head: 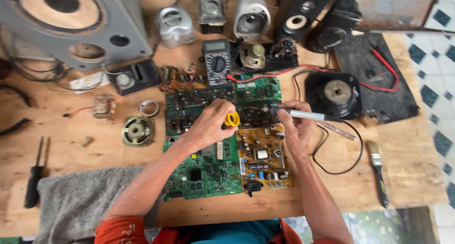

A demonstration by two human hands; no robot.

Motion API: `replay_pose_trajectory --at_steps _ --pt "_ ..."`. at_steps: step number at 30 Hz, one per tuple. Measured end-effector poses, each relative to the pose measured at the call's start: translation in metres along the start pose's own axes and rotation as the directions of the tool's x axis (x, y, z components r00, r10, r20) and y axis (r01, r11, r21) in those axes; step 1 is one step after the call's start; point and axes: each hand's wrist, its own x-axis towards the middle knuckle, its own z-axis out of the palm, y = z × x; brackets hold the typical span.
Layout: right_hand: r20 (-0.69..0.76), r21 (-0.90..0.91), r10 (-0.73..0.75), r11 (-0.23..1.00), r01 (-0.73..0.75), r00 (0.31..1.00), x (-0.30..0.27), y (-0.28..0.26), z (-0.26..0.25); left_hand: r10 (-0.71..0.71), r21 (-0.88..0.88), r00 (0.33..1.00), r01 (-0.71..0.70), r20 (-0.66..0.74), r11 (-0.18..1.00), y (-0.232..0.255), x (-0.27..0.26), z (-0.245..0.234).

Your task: The person is using a soldering iron and solder wire to check and repair solder joints on a large electronic circuit board.

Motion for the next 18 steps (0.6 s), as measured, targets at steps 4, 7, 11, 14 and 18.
replay_pose_trajectory --at_steps 4,7,11,14,18 --pt "-0.025 0.044 0.037 0.998 -0.036 0.999 0.000 0.001 -0.001 0.027 -0.015 1.000 -0.026 0.013 1.000 0.005 0.000 -0.002" --pt "-0.046 -0.018 0.049 0.999 -0.049 0.998 0.002 -0.009 0.003 0.015 0.008 1.000 -0.015 0.026 1.000 0.010 0.003 -0.008" --pt "-0.049 0.026 0.052 0.998 -0.050 0.997 0.002 -0.029 0.004 -0.046 0.004 0.998 0.046 0.043 0.999 0.010 0.002 -0.008" --pt "-0.047 0.032 0.043 0.999 -0.042 0.998 0.003 -0.029 0.004 -0.071 -0.001 0.996 0.071 0.063 0.997 0.010 0.001 -0.007" --pt "-0.045 0.058 0.057 0.997 -0.055 0.997 0.006 -0.023 -0.002 -0.053 0.012 0.998 0.052 0.040 0.999 0.016 0.006 -0.010"
